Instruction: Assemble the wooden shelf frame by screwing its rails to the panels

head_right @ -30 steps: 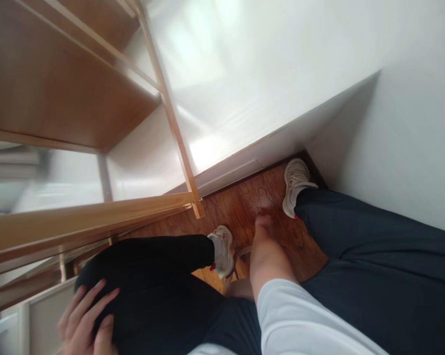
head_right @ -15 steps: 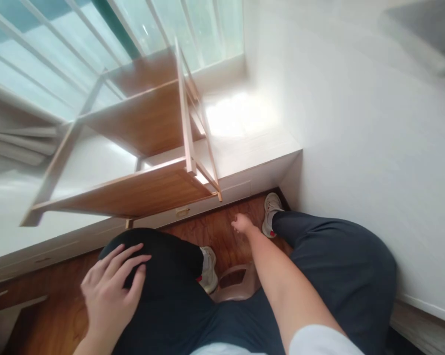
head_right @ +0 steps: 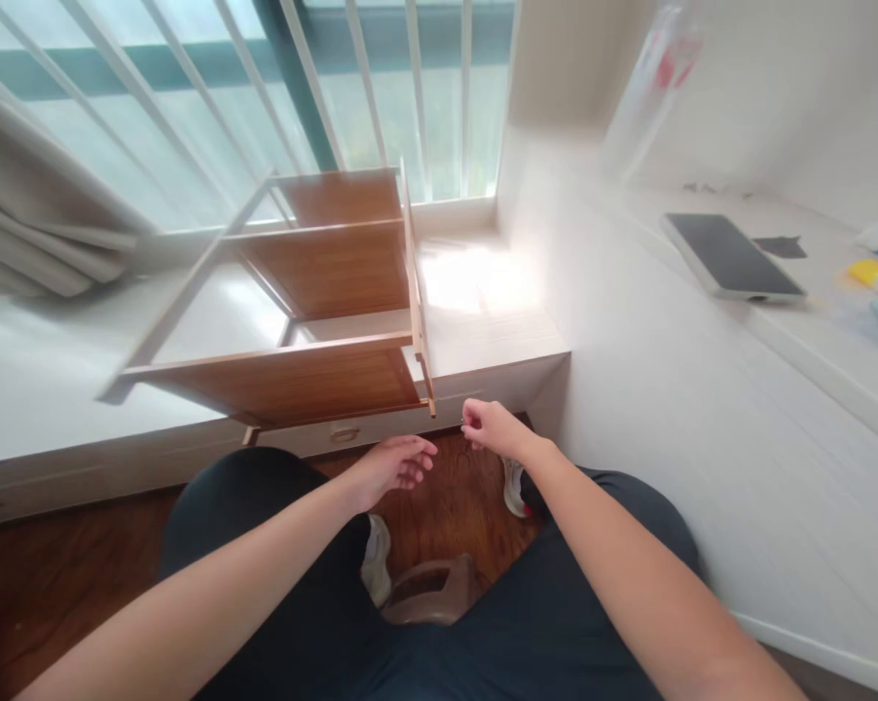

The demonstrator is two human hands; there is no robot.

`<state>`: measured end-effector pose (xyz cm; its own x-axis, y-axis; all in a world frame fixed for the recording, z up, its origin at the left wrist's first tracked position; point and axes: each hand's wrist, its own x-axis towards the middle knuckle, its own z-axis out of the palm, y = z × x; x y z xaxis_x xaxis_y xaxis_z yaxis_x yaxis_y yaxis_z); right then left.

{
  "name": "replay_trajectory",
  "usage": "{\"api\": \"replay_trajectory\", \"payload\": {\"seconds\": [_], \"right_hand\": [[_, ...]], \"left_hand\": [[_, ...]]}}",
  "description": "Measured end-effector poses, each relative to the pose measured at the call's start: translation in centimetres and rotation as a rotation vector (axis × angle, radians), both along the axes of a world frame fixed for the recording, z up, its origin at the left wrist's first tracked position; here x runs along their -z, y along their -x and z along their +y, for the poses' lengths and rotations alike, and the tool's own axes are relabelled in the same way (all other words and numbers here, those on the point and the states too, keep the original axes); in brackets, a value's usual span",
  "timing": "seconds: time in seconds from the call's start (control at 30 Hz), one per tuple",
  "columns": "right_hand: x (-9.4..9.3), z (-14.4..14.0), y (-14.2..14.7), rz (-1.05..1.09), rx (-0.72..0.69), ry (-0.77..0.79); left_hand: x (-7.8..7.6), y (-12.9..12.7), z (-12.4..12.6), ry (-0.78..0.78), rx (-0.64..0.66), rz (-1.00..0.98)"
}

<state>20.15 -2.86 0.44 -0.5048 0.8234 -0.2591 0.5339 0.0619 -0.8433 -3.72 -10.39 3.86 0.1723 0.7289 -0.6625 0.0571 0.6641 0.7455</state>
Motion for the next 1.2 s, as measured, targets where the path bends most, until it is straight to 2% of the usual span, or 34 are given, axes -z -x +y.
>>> {"api": "replay_trajectory", "payload": {"seconds": [0.13,0.23,0.3,0.37,0.43,0.5,0.6,0.7,0.83,0.93,1.2], "right_hand": [[0.9,2.4,0.2,0.079,0.028,-0.014],[1.2,4.1,0.7,0.067,-0.029,0.005],[0.9,5.0,1.0,-0.009,-0.116,-0.087],[0.4,5.8,1.3,-0.114,-0.203,-0.270],[-0.1,6.4,1.5,-0.182,-0.254,-0.410],[-0.3,6.8,1.4,-0.204,-0.275,-0.462],[-0.3,7.0,1.2,-0.226,-0.282,-0.449],[-0.2,6.6,1.0,-0.260,-0.265,-0.368],[-0.2,6.1,1.2,-0.189,-0.229,-0.295],[0.1,6.0,1.5,-0.115,-0.226,-0.348],[0.6,6.4,1.4,-0.109,-0.232,-0.455]], "left_hand": [[2.4,-1.1,1.9,0.079,-0.259,-0.065],[3.6,-1.5,2.4,0.107,-0.393,-0.126],[4.0,-1.7,2.5,0.099,-0.461,-0.168],[4.2,-1.9,2.7,0.074,-0.512,-0.210],[4.1,-2.1,3.0,0.047,-0.538,-0.256],[4.1,-2.3,3.4,0.035,-0.540,-0.310],[4.0,-2.6,3.8,0.047,-0.529,-0.386],[4.1,-2.7,4.0,0.070,-0.531,-0.432],[4.3,-2.8,4.2,0.093,-0.551,-0.454],[4.4,-3.1,4.4,0.099,-0.580,-0.455],[4.8,-3.5,4.7,0.082,-0.638,-0.431]]}}
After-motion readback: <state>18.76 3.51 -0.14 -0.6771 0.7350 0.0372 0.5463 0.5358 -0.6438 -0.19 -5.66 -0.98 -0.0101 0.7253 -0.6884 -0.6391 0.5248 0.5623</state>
